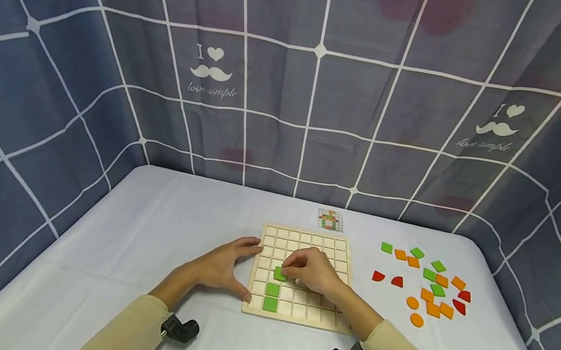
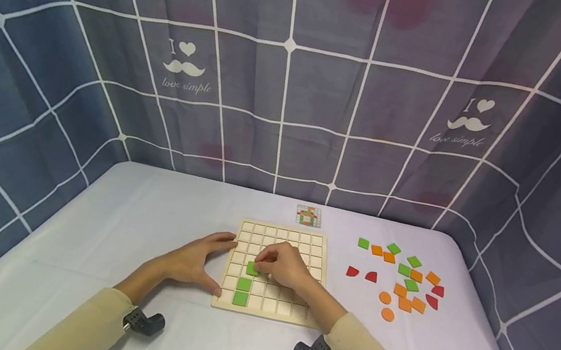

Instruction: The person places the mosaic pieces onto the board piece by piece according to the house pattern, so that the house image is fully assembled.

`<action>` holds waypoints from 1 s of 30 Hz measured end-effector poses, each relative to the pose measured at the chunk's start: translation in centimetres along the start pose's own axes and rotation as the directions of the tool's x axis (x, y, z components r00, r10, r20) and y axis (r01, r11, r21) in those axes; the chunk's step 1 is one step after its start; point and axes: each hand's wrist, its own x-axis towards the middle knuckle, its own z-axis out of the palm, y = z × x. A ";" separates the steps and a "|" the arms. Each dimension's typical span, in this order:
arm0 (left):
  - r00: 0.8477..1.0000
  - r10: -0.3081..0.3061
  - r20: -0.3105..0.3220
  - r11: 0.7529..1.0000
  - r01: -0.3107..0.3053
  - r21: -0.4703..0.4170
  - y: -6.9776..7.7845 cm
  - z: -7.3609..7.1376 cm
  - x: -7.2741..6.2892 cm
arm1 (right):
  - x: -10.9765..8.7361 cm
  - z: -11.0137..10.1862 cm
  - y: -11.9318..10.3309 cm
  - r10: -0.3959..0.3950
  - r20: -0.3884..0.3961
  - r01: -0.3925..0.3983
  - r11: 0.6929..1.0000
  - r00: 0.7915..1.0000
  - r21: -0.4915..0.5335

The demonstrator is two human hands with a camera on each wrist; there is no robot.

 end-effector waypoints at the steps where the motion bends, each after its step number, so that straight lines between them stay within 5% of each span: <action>1: 1.000 -0.002 0.000 1.000 0.002 0.006 0.0 0.0 0.0 | 0.0 0.1 0.0 -0.009 -0.004 0.009 1.000 1.000 -0.021; 9: 1.000 -0.011 -0.005 1.000 0.011 0.012 0.0 -0.1 0.1 | 0.0 0.9 -0.2 -0.073 -0.032 0.067 0.984 0.997 -0.167; 20: 1.000 -0.005 -0.004 1.000 0.005 0.011 -0.1 0.0 0.1 | -0.1 1.3 -0.7 -0.067 -0.041 0.053 0.959 0.997 -0.280; 30: 1.000 -0.012 0.000 1.000 0.012 0.010 0.1 0.1 0.0 | -0.3 -0.3 -0.8 -0.131 0.124 0.156 0.963 0.984 -0.218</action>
